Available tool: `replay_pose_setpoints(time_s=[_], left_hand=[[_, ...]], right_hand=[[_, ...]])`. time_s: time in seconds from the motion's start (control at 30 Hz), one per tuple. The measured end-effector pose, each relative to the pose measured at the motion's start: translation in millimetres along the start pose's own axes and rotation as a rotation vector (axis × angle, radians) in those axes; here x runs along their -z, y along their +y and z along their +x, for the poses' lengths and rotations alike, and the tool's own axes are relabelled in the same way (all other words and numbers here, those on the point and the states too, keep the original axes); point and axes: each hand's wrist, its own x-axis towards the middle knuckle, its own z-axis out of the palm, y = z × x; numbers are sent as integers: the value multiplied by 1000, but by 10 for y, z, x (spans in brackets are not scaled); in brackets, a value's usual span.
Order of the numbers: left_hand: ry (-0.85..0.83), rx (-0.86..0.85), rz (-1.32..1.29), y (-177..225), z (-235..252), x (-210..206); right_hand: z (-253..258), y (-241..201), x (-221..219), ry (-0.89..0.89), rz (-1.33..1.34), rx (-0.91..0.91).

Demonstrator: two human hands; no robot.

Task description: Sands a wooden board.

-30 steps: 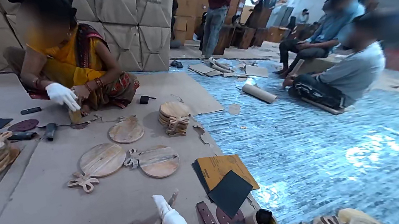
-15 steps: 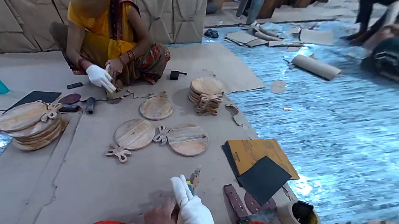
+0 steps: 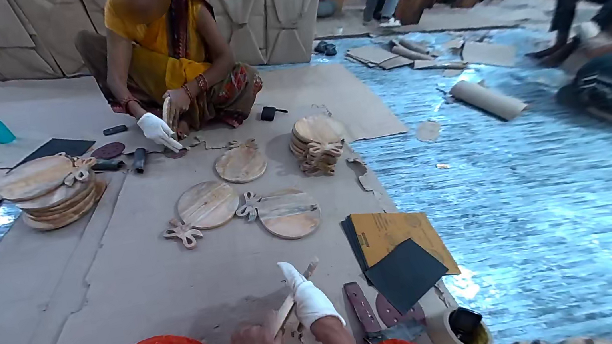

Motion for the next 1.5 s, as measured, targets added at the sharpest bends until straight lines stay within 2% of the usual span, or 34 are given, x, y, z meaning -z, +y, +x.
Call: replay_pose_setpoints(time_s=[0.07,0.13,0.2,0.23,0.33,0.4,0.47,0.53,0.6,0.67,0.77,0.83,0.9,0.97,1.0,1.17,1.23,1.3,1.37,1.4,1.5], left_hand=[[-82,22,2,30,17,61],[-160,44,-15,12,77,112],[-64,5,-23,-31,31,57],[8,-26,-24,-55,6,3],[74,-36,-5,-15,-104,-79],[44,-25,20,-4,-122,-59],[-116,50,9,22,-27,43],[-216,122,-42,-5,69,116],[-80,66,-47,-97,13,42],[72,-8,-39,-139,-16,-56],[175,-58,13,-115,-137,-132],[96,-24,12,-75,-80,-67],[-52,50,-24,-43,40,52],[-68,61,-58,-83,53,87],[-21,34,-64,-125,52,54],[108,-35,-5,-125,-108,-64],[20,-2,-1,-80,-41,16],[-74,39,-25,-83,56,79],[-6,-5,-36,-147,48,44],[46,-36,-39,-166,61,9],[111,-69,-21,-149,-46,-74]], right_hand=[[-143,-19,23,-10,4,-24],[-664,-45,-105,85,-64,63],[-995,-49,-321,247,-101,184],[-904,-77,-311,256,-107,176],[-62,24,-62,-10,6,19],[195,170,-51,-87,149,46],[-91,78,-24,-47,49,25],[-738,-6,-202,109,-72,123],[-942,-39,-429,240,-136,210],[-472,-122,-253,119,-103,105],[199,65,-40,-105,93,37],[124,49,-9,-83,171,20],[-290,-126,-71,19,-3,69],[-767,-178,-266,84,-106,125],[-779,-172,-285,91,-95,117],[211,88,-48,-75,107,65],[45,21,-49,-40,43,47],[-476,-56,-225,94,-81,125],[-793,2,-475,304,-116,258],[-670,-5,-426,269,-68,213],[-23,2,-68,-4,17,-27]])
